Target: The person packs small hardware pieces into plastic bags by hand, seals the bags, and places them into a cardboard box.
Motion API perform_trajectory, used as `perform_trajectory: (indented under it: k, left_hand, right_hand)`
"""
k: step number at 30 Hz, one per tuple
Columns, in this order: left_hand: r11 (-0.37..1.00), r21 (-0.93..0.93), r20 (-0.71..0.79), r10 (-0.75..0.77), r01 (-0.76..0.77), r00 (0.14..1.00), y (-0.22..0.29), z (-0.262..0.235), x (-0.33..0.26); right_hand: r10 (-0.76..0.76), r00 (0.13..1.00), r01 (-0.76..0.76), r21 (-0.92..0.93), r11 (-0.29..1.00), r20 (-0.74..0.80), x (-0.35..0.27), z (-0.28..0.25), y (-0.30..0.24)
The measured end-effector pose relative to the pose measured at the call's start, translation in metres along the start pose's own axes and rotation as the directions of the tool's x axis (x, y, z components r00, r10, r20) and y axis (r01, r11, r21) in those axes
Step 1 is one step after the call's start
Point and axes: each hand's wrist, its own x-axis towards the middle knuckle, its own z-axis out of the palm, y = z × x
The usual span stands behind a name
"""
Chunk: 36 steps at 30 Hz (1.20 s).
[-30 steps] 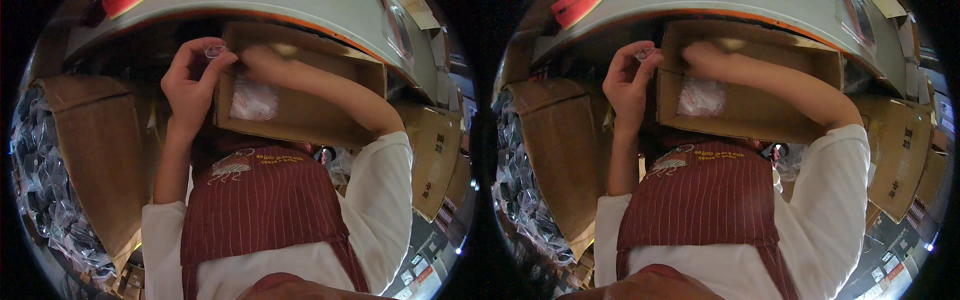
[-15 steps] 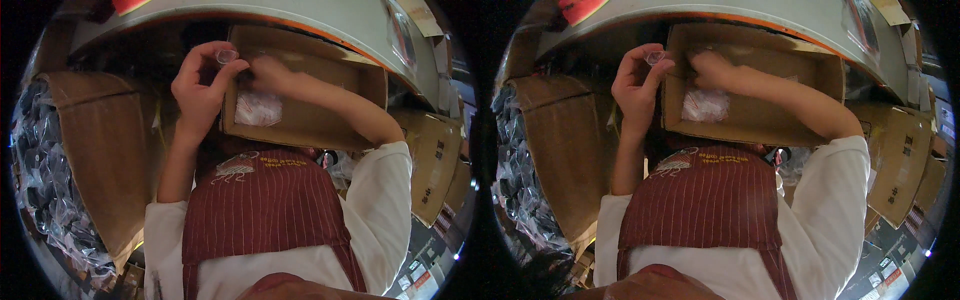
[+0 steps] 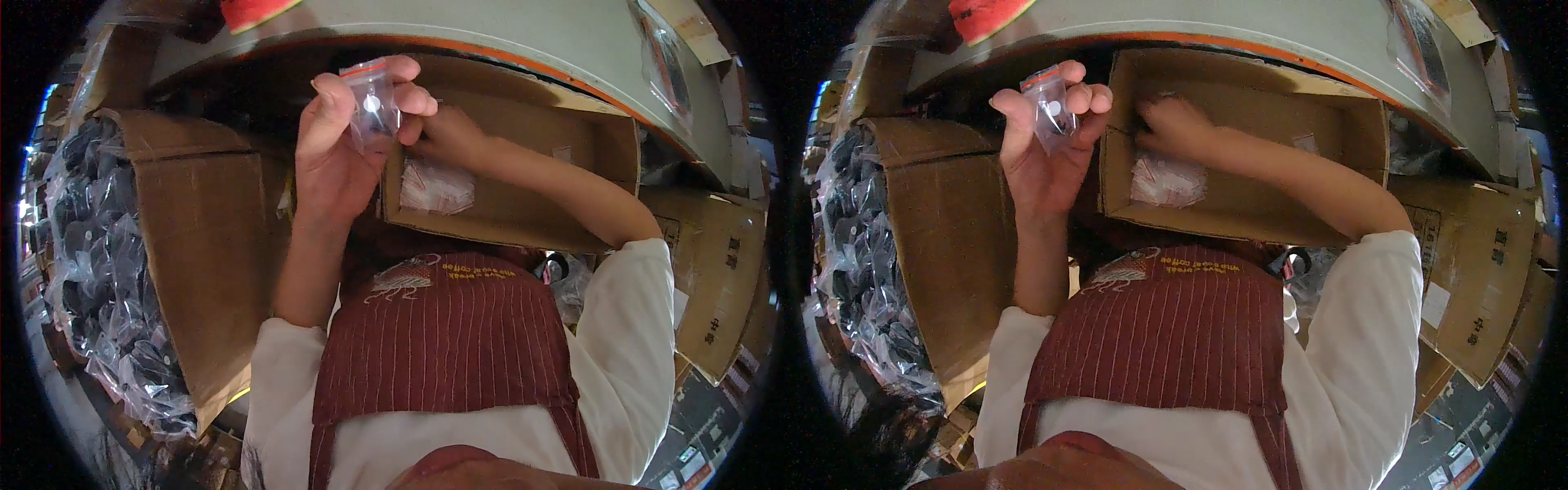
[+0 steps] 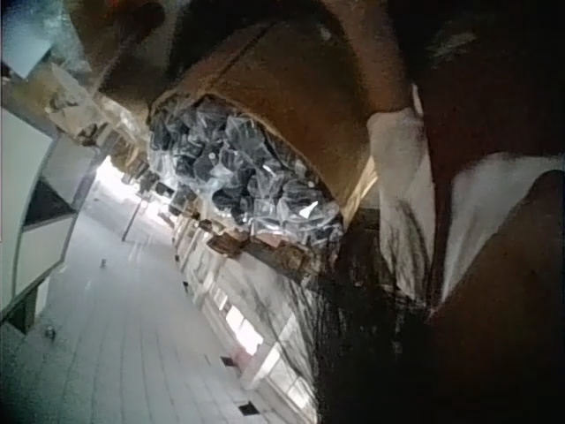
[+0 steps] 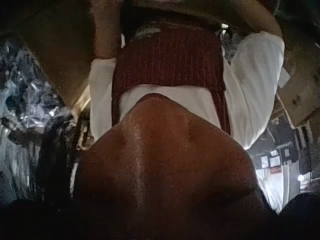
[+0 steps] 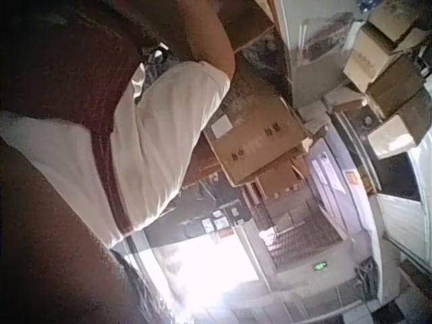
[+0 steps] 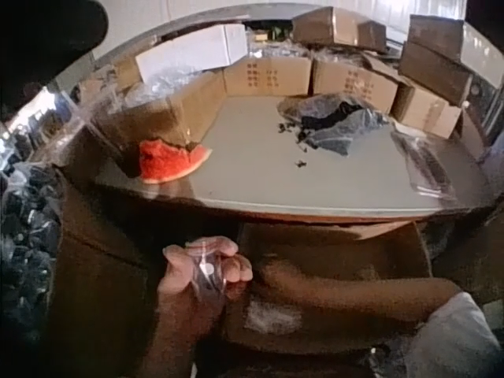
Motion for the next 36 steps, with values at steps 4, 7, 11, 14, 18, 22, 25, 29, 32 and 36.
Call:
perform_trajectory:
  k: [4, 7, 11, 14, 18, 22, 25, 29, 32, 36]
  left_hand:
    - [0.999, -0.033, 0.049, -0.016, 0.018, 0.999, 0.002, 0.009, 0.003]
    - [0.999, 0.034, 0.004, -0.018, 0.017, 1.0, 0.004, 0.018, 0.004]
    - [0.97, 0.243, -0.076, 0.033, -0.013, 0.997, 0.001, 0.031, 0.007]
    - [0.82, 0.571, -0.107, 0.132, -0.048, 0.985, 0.001, 0.035, 0.006]
    - [0.618, 0.77, -0.033, 0.284, -0.157, 0.958, -0.013, 0.032, 0.003]
    - [0.473, 0.837, 0.127, 0.325, -0.277, 0.937, -0.027, 0.037, 0.008]
    - [0.392, 0.854, 0.2, 0.357, -0.341, 0.912, -0.032, 0.039, 0.011]
    - [0.38, 0.86, 0.205, 0.356, -0.341, 0.912, -0.033, 0.044, 0.011]
    - [0.267, 0.872, 0.284, 0.407, -0.41, 0.868, -0.035, 0.048, 0.014]
    - [0.069, 0.896, 0.364, 0.448, -0.438, 0.817, -0.038, 0.054, 0.019]
  right_hand:
    - [-0.015, 1.0, 0.015, -0.02, 1.0, -0.019, -0.001, -0.002, -0.009]
    - [0.022, 0.994, -0.014, 0.076, 0.997, -0.104, 0.001, -0.008, -0.011]
    - [0.057, 0.982, -0.021, 0.196, 0.98, -0.18, -0.001, -0.03, -0.009]
    - [0.045, 0.976, 0.063, 0.471, 0.88, -0.215, -0.003, -0.074, -0.01]
    - [0.042, 0.97, 0.124, 0.633, 0.764, -0.24, -0.04, -0.155, -0.074]
    - [-0.159, 0.929, 0.337, 0.592, 0.732, -0.333, -0.065, -0.161, -0.086]
    - [-0.18, 0.926, 0.338, 0.515, 0.787, -0.333, -0.072, -0.159, -0.085]
    - [-0.196, 0.91, 0.355, 0.446, 0.822, -0.364, -0.075, -0.165, -0.091]
    - [-0.226, 0.902, 0.369, 0.387, 0.845, -0.368, -0.08, -0.17, -0.094]
    - [-0.236, 0.9, 0.293, 0.107, 0.95, -0.366, -0.08, -0.162, -0.096]
